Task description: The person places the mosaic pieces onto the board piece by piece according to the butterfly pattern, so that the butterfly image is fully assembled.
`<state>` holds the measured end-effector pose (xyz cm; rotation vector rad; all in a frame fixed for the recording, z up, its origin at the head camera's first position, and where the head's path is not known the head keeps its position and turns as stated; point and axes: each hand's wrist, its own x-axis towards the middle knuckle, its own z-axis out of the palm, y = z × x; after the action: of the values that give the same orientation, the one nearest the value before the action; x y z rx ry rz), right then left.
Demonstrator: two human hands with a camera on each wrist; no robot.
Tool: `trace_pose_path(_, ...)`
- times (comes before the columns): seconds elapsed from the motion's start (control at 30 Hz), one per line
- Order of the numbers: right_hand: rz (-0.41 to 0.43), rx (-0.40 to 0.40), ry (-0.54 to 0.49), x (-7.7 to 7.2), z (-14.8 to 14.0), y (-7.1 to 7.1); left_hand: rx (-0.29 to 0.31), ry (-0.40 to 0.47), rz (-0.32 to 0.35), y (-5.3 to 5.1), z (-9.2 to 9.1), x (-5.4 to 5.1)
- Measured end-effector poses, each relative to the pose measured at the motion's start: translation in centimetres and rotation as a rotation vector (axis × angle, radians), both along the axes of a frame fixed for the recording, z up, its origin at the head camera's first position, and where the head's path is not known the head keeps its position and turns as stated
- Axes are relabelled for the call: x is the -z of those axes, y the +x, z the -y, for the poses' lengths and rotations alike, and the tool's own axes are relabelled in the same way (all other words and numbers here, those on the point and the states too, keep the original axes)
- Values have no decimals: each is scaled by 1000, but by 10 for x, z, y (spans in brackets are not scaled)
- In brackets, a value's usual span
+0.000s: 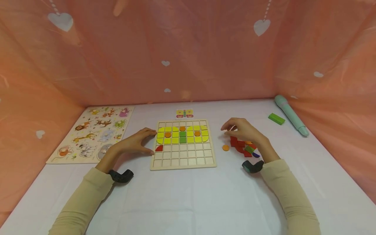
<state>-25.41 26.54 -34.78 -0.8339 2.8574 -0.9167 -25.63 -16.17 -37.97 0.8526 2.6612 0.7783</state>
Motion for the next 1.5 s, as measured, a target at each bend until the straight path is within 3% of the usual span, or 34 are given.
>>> trace_pose_path(0.2,78,144,150,10,-24,2,1,3,4,0,-1,0)
trace_pose_path(0.37,138,215,192,17,-24,0,11,7,-4,-1,0,1)
trace_pose_path(0.57,122,269,242,19,-15,0,7,8,-1,0,0,1)
trace_pose_path(0.77,62,239,227,20,-12,-2,3,6,7,0,-1,0)
trace_pose_path(1.0,23,200,117,12,6,-4,7,6,-1,-1,0,2)
trace_pose_path(1.3,-111,44,-34,-5,74,-7,7,4,-2,-1,1,2)
trace_pose_path(1.5,-119,-69,-124,-7,125,-5,11,6,-5,0,1,1)
